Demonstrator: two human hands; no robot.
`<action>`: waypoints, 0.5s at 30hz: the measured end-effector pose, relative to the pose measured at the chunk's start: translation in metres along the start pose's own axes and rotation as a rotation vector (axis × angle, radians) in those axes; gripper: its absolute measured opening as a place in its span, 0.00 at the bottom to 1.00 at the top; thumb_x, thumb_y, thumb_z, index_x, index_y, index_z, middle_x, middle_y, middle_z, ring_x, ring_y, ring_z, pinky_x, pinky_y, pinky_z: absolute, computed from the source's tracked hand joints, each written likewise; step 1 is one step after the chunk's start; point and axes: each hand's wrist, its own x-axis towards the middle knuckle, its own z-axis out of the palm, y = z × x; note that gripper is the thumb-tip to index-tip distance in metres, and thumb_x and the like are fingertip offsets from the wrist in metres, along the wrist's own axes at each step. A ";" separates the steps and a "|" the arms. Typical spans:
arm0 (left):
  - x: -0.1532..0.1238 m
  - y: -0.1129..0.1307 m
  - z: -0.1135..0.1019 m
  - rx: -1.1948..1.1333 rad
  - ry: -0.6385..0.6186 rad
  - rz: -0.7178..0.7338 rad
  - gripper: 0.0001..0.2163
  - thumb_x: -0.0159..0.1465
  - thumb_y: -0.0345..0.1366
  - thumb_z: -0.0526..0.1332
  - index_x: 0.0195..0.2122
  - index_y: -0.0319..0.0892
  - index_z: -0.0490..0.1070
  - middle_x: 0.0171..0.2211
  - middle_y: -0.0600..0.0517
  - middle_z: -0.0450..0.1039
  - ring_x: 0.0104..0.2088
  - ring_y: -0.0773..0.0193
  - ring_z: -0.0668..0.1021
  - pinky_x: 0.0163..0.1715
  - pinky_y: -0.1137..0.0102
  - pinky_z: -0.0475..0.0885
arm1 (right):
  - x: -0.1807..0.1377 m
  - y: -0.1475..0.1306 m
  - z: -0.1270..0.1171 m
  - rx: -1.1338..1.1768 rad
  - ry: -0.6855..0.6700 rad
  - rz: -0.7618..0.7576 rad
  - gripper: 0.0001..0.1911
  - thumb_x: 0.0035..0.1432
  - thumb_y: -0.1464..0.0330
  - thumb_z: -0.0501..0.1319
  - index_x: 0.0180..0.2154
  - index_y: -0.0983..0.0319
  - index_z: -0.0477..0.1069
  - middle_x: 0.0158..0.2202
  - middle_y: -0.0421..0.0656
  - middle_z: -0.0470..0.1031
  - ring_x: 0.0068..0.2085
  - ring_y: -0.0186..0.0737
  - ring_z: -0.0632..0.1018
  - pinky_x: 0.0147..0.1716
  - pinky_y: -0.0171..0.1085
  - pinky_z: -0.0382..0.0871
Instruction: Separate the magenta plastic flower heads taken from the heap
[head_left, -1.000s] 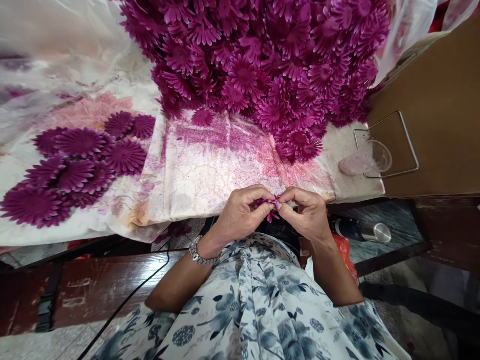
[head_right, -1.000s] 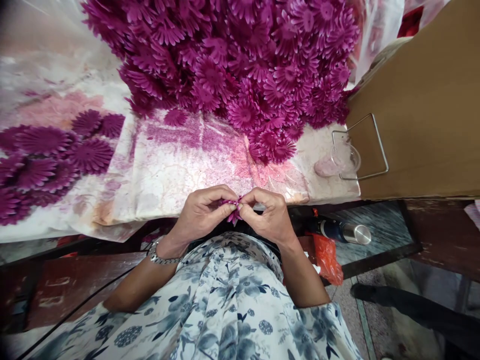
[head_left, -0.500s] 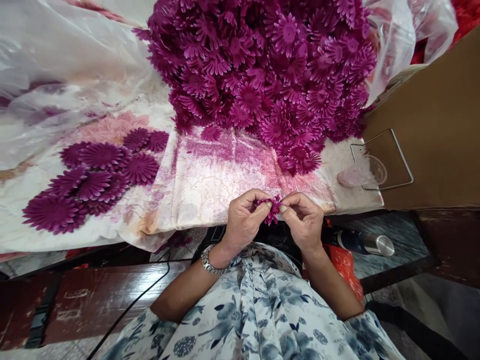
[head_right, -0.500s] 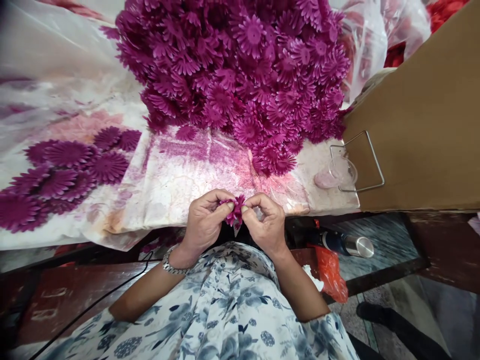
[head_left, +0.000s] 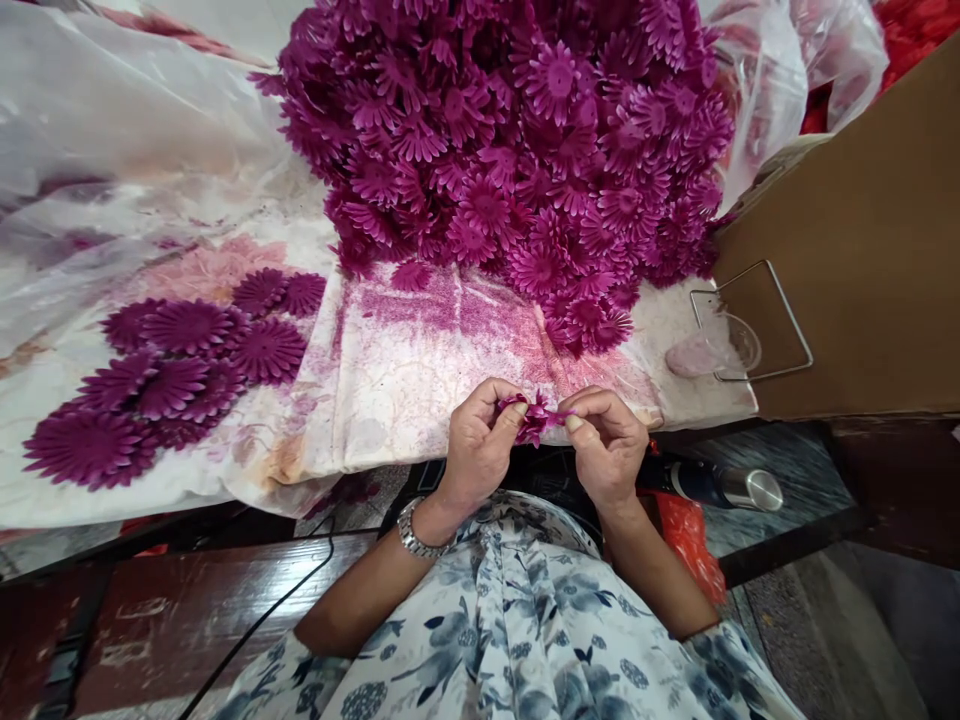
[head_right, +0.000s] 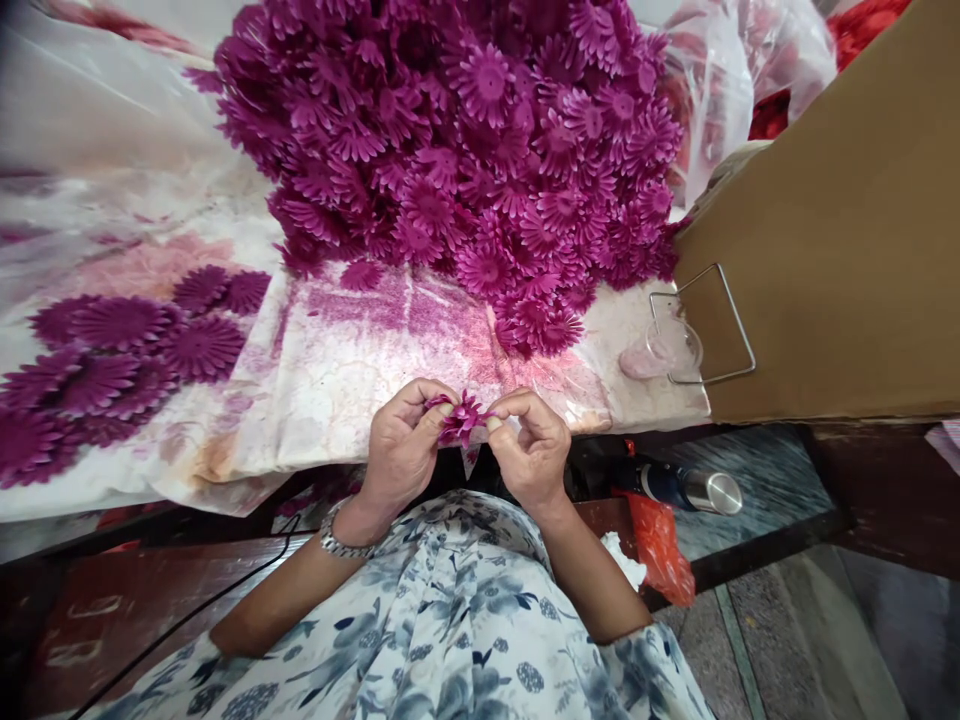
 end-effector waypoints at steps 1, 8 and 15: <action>0.000 0.002 0.000 0.017 -0.004 -0.002 0.07 0.59 0.37 0.59 0.29 0.41 0.65 0.23 0.56 0.63 0.23 0.71 0.66 0.24 0.75 0.64 | 0.000 0.000 0.001 0.011 0.009 -0.010 0.03 0.52 0.71 0.58 0.27 0.59 0.68 0.24 0.38 0.69 0.28 0.34 0.70 0.28 0.34 0.62; 0.003 0.016 0.002 0.259 0.036 0.065 0.05 0.59 0.34 0.56 0.26 0.42 0.61 0.21 0.57 0.61 0.22 0.69 0.66 0.24 0.74 0.64 | 0.000 0.006 0.008 0.095 0.067 -0.011 0.03 0.52 0.69 0.58 0.27 0.59 0.67 0.24 0.39 0.68 0.28 0.36 0.71 0.29 0.36 0.64; 0.006 0.018 0.004 0.443 0.089 0.251 0.04 0.60 0.31 0.54 0.28 0.43 0.61 0.21 0.57 0.61 0.22 0.69 0.66 0.24 0.73 0.63 | 0.006 0.008 0.012 0.212 0.130 -0.054 0.02 0.52 0.70 0.58 0.28 0.59 0.68 0.25 0.39 0.69 0.29 0.35 0.71 0.29 0.35 0.65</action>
